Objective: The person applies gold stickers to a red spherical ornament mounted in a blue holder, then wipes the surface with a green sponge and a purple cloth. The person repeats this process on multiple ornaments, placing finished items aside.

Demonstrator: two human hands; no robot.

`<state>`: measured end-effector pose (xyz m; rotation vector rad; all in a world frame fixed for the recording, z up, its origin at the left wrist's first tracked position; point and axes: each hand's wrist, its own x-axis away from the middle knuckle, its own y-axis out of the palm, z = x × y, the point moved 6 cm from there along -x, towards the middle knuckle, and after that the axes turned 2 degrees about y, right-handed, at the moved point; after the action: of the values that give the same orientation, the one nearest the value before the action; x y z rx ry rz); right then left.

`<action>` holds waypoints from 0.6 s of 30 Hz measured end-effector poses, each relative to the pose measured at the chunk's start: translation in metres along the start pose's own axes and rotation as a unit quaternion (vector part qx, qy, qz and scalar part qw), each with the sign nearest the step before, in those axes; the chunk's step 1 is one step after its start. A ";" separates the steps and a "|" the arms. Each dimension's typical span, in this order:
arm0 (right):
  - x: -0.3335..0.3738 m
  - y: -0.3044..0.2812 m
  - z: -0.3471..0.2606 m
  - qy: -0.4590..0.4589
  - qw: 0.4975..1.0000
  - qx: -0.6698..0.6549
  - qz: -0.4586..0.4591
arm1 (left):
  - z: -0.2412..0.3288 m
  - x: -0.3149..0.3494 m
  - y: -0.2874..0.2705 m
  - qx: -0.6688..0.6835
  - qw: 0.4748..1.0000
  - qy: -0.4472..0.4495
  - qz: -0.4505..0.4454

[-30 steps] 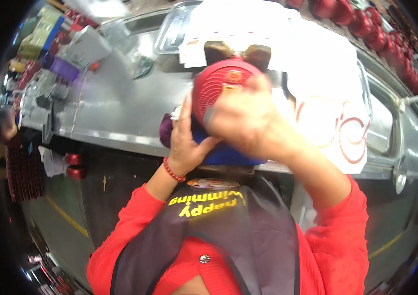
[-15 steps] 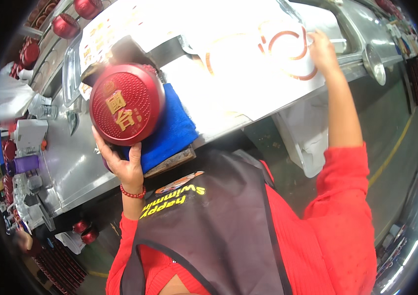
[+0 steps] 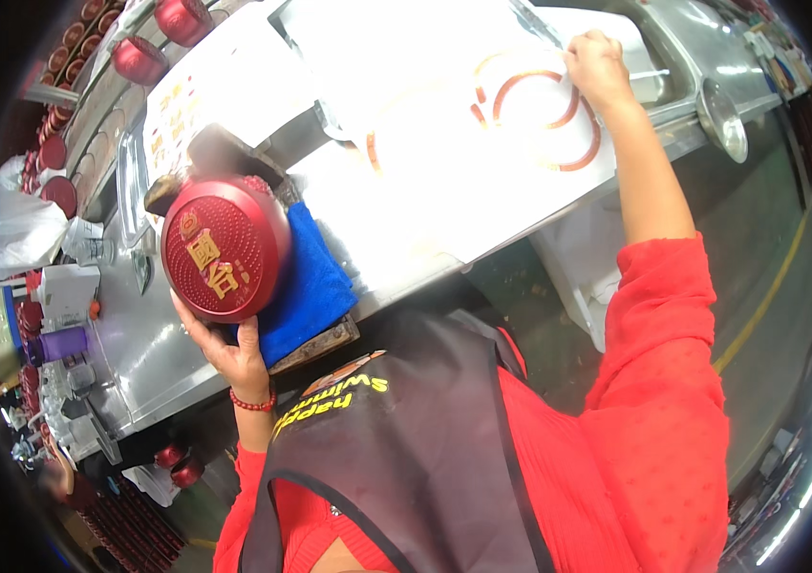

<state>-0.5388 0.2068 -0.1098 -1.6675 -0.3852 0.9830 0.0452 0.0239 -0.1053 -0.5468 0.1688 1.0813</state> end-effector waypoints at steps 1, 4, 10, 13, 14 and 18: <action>0.005 -0.012 -0.013 -0.057 0.996 0.024 0.066 | 0.001 0.000 0.000 -0.010 1.000 0.004 -0.001; 0.006 -0.042 -0.053 -0.140 0.982 0.024 0.127 | 0.001 0.000 0.000 -0.019 1.000 0.004 0.001; -0.079 -0.083 -0.111 -0.247 0.940 -0.214 0.100 | 0.004 0.002 -0.001 -0.031 1.000 -0.001 0.005; -0.156 -0.024 -0.106 -0.030 0.901 -0.418 -0.109 | 0.002 0.002 -0.002 -0.021 1.000 -0.013 0.015; -0.172 0.003 -0.106 0.023 0.902 -0.381 -0.200 | 0.002 0.002 -0.002 -0.023 1.000 -0.008 0.014; -0.184 0.094 -0.130 -0.014 0.987 -0.017 -0.159 | -0.002 0.005 -0.004 -0.043 0.999 -0.005 0.009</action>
<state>-0.5713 -0.0353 -0.1147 -1.5646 -0.6677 0.7663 0.0515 0.0255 -0.1072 -0.6190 0.1192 1.1114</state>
